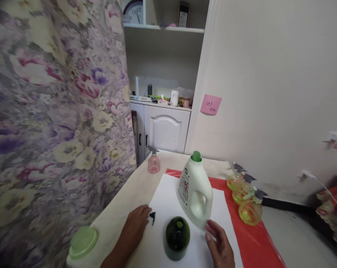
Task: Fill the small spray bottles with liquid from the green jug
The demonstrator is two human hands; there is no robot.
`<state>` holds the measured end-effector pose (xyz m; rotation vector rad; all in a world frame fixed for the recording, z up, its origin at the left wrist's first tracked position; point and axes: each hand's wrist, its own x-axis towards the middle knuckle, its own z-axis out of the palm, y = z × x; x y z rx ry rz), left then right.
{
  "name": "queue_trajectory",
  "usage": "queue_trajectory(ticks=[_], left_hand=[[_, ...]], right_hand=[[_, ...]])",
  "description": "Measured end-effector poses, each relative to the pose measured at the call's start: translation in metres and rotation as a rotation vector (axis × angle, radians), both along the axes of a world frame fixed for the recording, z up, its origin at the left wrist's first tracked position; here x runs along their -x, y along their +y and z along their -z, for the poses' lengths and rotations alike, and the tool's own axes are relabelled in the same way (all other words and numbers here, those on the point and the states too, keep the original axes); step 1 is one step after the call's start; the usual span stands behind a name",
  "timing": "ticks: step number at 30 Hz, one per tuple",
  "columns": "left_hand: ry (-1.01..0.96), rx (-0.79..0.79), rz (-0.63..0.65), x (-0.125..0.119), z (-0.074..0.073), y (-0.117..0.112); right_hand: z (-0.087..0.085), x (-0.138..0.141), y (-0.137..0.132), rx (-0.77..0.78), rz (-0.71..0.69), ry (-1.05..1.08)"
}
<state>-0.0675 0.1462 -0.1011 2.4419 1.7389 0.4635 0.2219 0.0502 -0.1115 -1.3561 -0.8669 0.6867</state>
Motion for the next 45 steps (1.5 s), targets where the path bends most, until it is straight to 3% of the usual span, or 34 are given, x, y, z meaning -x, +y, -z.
queue_trajectory(ticks=[11, 21, 29, 36, 42, 45], left_hand=[[0.03, 0.024, -0.027, 0.0, -0.003, 0.003], [0.014, -0.041, -0.018, 0.005, 0.002, 0.003], [-0.023, -0.213, 0.021, 0.008, 0.017, 0.002], [-0.005, -0.355, 0.226, -0.008, 0.044, -0.026], [0.078, -0.404, 0.275, -0.014, 0.06, -0.058], [0.107, -0.406, 0.263, -0.009, 0.063, -0.068]], right_hand=[[0.048, 0.015, -0.002, 0.096, -0.083, 0.066], [0.06, 0.016, -0.003, 0.134, -0.109, 0.0], [0.071, 0.02, -0.003, 0.075, -0.114, -0.11], [0.069, 0.024, -0.005, 0.038, -0.152, -0.246], [0.064, 0.023, -0.007, -0.018, -0.193, -0.291], [0.064, 0.016, -0.008, -0.065, -0.269, -0.437]])
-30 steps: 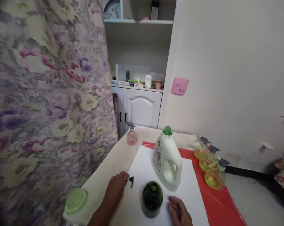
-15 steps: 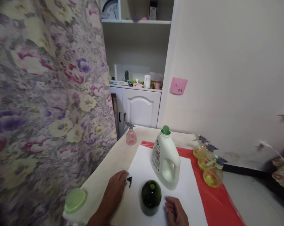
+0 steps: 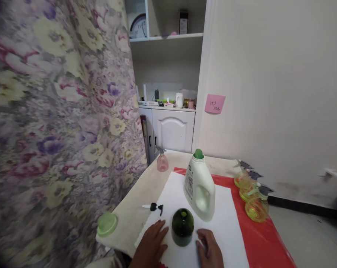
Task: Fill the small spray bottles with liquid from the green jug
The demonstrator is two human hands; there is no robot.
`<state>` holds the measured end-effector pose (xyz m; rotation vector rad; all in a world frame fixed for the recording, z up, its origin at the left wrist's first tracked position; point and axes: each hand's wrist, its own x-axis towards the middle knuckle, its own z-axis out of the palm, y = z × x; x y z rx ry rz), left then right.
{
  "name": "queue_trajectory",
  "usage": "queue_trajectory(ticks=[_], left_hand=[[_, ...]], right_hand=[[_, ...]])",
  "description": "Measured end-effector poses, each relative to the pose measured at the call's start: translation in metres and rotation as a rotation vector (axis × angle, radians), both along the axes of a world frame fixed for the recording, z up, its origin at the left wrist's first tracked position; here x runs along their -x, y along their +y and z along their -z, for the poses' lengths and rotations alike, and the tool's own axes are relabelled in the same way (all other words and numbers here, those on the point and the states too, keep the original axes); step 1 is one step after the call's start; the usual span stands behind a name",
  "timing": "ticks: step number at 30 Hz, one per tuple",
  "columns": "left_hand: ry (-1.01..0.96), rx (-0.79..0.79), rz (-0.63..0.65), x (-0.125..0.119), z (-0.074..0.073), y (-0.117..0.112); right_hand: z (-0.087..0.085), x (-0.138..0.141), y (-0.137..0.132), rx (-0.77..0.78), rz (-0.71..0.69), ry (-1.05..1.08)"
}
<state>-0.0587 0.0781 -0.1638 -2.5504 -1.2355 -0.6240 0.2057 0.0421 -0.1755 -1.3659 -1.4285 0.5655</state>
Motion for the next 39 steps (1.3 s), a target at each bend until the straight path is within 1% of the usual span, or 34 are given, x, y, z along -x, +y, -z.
queue_trajectory(ticks=[2, 4, 6, 9, 12, 16, 17, 18, 20, 22, 23, 27, 30, 32, 33, 35, 37, 39], left_hand=[[0.014, 0.009, -0.037, 0.005, 0.001, -0.005], [0.029, 0.022, -0.076, 0.011, 0.002, -0.008], [0.038, 0.029, -0.104, 0.015, 0.002, -0.012], [0.039, 0.025, -0.135, 0.015, 0.002, -0.018], [0.027, 0.006, -0.146, 0.008, 0.0, -0.029], [0.06, 0.004, -0.02, 0.001, 0.001, -0.044], [0.065, 0.004, -0.009, 0.001, 0.003, -0.047], [0.064, 0.0, -0.014, 0.0, 0.005, -0.049], [0.047, -0.027, -0.041, -0.002, 0.011, -0.054], [0.027, -0.07, -0.023, -0.011, 0.017, -0.057], [0.024, -0.09, 0.009, -0.018, 0.019, -0.06], [0.021, -0.144, 0.169, -0.053, 0.032, -0.068], [-0.005, -0.153, 0.216, -0.069, 0.041, -0.069], [-0.018, -0.143, 0.235, -0.074, 0.042, -0.068], [-0.018, -0.132, 0.247, -0.077, 0.041, -0.068], [-0.008, -0.091, 0.285, -0.086, 0.033, -0.069], [0.012, -0.022, 0.332, -0.102, 0.022, -0.072], [0.011, 0.062, 0.376, -0.123, 0.011, -0.075]], right_hand=[[0.004, -0.005, -0.003, -0.086, -0.039, -0.179], [0.012, -0.009, -0.01, -0.187, -0.049, -0.348], [0.021, -0.01, -0.021, -0.26, -0.039, -0.43], [0.03, -0.014, -0.043, -0.314, 0.013, -0.424], [0.033, -0.026, -0.064, -0.318, 0.03, -0.429], [0.034, -0.05, -0.085, -0.298, -0.046, -0.509], [0.036, -0.055, -0.09, -0.287, -0.038, -0.512], [0.037, -0.058, -0.094, -0.271, -0.01, -0.497], [0.04, -0.065, -0.101, -0.227, 0.092, -0.435], [0.039, -0.073, -0.107, -0.172, 0.187, -0.39], [0.037, -0.078, -0.11, -0.142, 0.206, -0.389], [0.022, -0.106, -0.116, -0.004, 0.235, -0.388], [0.01, -0.12, -0.116, 0.076, 0.263, -0.348], [0.007, -0.123, -0.115, 0.113, 0.278, -0.322], [0.007, -0.123, -0.116, 0.126, 0.287, -0.311], [0.009, -0.119, -0.119, 0.144, 0.315, -0.295], [0.013, -0.113, -0.124, 0.15, 0.363, -0.253], [0.018, -0.105, -0.128, 0.158, 0.412, -0.171]])
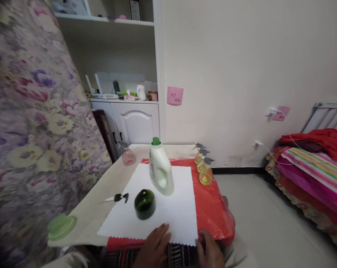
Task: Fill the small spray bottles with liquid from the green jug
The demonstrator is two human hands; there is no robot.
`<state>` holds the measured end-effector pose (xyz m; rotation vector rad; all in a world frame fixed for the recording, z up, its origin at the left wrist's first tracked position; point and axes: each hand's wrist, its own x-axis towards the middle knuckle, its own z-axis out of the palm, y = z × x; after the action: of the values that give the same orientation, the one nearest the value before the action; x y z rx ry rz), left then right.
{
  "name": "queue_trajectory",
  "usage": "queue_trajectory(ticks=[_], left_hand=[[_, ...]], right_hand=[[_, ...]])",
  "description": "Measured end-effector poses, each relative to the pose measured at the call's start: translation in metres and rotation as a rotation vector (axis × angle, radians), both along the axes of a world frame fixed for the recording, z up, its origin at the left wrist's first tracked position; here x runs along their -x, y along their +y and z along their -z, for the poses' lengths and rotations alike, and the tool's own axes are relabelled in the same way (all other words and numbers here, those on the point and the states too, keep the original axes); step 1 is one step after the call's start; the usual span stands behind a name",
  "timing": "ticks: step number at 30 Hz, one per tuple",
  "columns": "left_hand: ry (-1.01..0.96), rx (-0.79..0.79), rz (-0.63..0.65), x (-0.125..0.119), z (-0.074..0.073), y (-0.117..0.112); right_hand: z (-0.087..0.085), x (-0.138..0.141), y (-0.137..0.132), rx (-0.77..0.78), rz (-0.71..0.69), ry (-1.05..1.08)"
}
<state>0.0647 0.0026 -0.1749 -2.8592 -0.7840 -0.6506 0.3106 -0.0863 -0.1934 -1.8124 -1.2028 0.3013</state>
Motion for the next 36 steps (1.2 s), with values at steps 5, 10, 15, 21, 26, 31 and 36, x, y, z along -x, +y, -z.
queue_trajectory(ticks=[5, 10, 15, 21, 26, 31, 36], left_hand=[[-0.01, 0.143, 0.092, -0.045, -0.01, 0.001], [-0.199, 0.137, 0.138, -0.053, -0.002, 0.005], [-0.37, 0.292, 0.032, -0.054, -0.016, -0.003], [-0.477, 0.551, -0.106, -0.069, -0.052, -0.004], [-0.52, 0.675, -0.154, -0.074, -0.059, 0.0], [-0.55, 0.743, -0.214, -0.075, -0.058, 0.001], [-0.572, 0.761, -0.26, -0.078, -0.054, 0.005]], right_hand=[[0.007, 0.017, -0.004, -0.058, 0.071, 0.39], [0.005, 0.019, 0.0, -0.102, 0.012, 0.842], [-0.006, 0.015, 0.002, -0.13, -0.038, 0.922], [-0.022, 0.012, 0.002, -0.172, 0.031, 0.864], [-0.031, 0.004, 0.0, -0.135, 0.048, 0.783], [-0.023, 0.002, 0.002, -0.137, 0.011, 0.759], [-0.009, 0.002, 0.006, -0.139, -0.019, 0.718]])
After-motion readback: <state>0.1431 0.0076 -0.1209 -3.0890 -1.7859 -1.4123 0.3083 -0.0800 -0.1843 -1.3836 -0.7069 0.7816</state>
